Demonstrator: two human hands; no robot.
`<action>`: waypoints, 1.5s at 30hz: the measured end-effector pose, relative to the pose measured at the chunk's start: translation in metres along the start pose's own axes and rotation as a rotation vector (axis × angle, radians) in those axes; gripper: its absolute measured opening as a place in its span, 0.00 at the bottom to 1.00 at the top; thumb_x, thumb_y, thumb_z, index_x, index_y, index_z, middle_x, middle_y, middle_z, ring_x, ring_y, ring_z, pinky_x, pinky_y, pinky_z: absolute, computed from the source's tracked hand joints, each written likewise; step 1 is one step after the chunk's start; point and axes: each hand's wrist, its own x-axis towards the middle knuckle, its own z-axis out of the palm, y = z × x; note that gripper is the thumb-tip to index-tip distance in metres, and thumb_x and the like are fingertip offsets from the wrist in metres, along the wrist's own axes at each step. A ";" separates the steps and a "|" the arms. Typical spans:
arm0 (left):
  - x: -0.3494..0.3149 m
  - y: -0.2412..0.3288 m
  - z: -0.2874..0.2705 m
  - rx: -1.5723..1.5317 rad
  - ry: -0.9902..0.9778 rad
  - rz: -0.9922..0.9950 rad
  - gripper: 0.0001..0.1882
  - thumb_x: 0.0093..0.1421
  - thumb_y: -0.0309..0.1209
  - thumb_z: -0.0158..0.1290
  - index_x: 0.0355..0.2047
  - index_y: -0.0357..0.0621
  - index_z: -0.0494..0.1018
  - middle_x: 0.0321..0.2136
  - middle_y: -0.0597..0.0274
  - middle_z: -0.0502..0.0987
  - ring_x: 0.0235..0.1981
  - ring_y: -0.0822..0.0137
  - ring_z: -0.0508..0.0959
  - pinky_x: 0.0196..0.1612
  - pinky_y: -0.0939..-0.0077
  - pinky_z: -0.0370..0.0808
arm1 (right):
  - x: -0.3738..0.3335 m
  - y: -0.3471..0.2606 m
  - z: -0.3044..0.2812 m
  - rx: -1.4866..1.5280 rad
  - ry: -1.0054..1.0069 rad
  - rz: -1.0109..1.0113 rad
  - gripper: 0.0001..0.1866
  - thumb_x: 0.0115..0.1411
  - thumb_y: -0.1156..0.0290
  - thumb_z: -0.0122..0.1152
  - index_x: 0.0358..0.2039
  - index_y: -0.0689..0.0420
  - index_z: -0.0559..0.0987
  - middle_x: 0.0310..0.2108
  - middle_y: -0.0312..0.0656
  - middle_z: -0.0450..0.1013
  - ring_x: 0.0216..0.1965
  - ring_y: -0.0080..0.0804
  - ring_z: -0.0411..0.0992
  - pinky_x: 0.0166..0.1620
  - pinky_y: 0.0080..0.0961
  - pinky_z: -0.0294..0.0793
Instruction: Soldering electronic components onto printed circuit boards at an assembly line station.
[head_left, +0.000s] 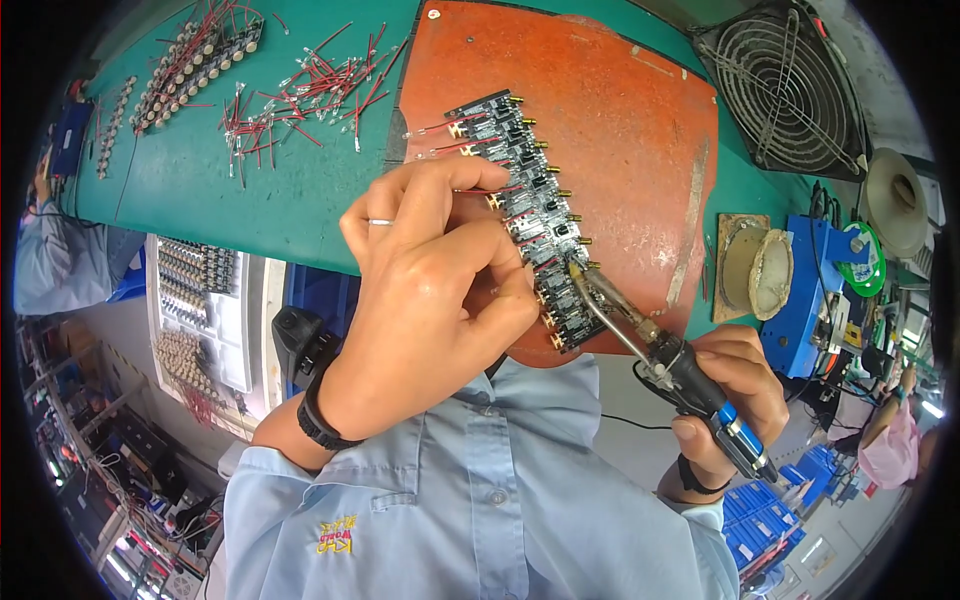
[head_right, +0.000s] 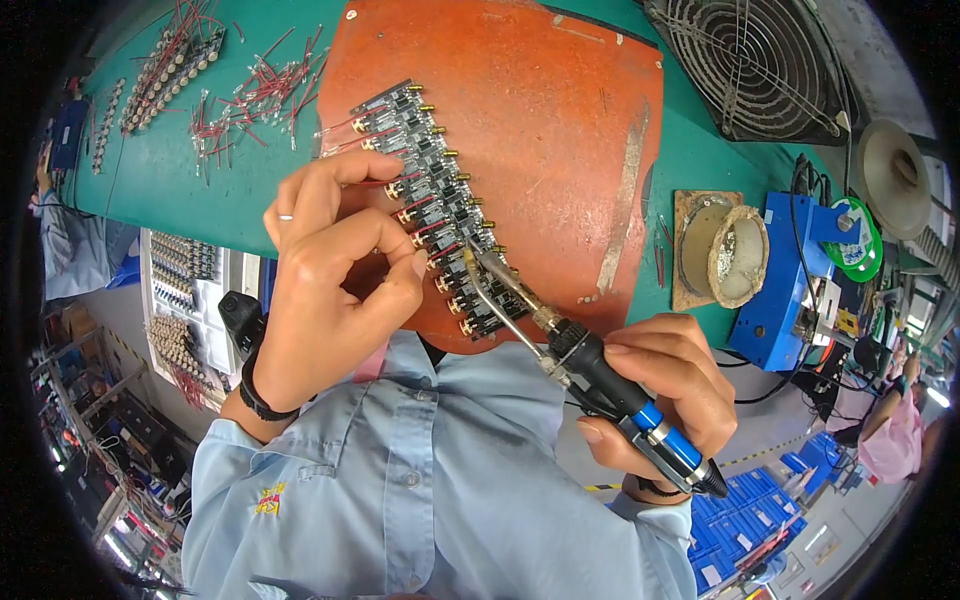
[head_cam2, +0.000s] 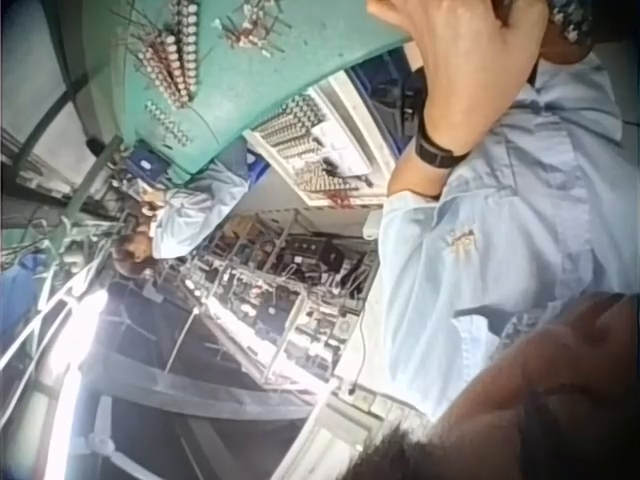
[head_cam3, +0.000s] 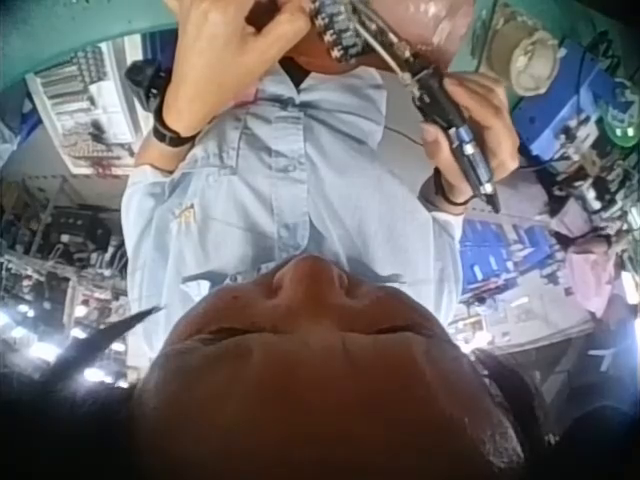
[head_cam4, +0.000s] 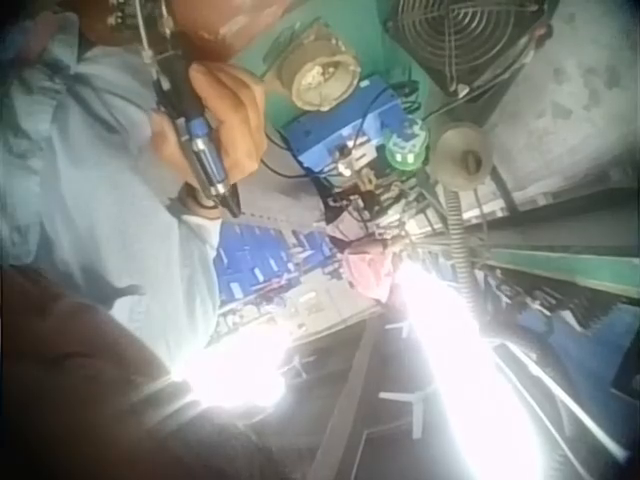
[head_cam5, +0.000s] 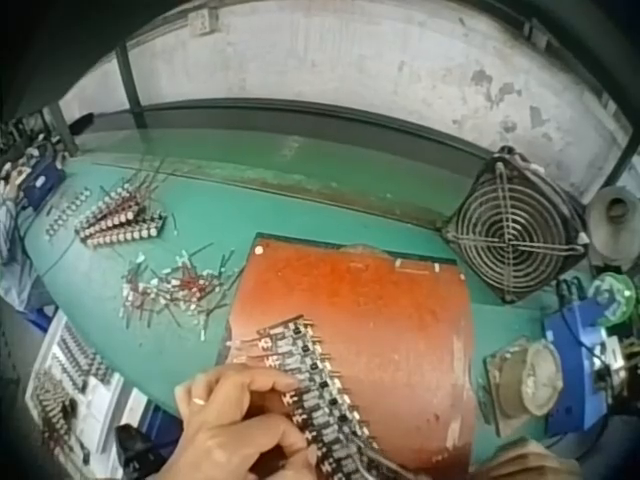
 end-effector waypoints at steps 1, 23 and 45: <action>0.000 0.000 0.000 0.001 0.000 0.001 0.05 0.42 0.24 0.59 0.18 0.44 0.73 0.48 0.60 0.71 0.49 0.59 0.66 0.52 0.65 0.53 | 0.000 0.000 0.000 0.010 0.031 0.005 0.24 0.42 0.61 0.74 0.34 0.66 0.78 0.28 0.49 0.75 0.32 0.42 0.73 0.37 0.33 0.71; -0.008 -0.014 -0.010 -0.005 0.182 0.082 0.16 0.44 0.36 0.66 0.31 0.51 0.72 0.49 0.59 0.67 0.50 0.52 0.64 0.52 0.59 0.55 | -0.013 0.004 0.007 0.079 0.261 0.040 0.29 0.51 0.54 0.68 0.42 0.67 0.72 0.34 0.47 0.70 0.38 0.37 0.67 0.41 0.29 0.67; 0.009 -0.080 -0.032 0.355 0.378 -0.056 0.06 0.50 0.27 0.61 0.25 0.43 0.73 0.37 0.61 0.71 0.42 0.56 0.69 0.47 0.61 0.60 | -0.018 -0.001 0.011 0.110 0.276 0.069 0.28 0.53 0.57 0.67 0.44 0.68 0.72 0.40 0.45 0.70 0.37 0.27 0.68 0.42 0.21 0.67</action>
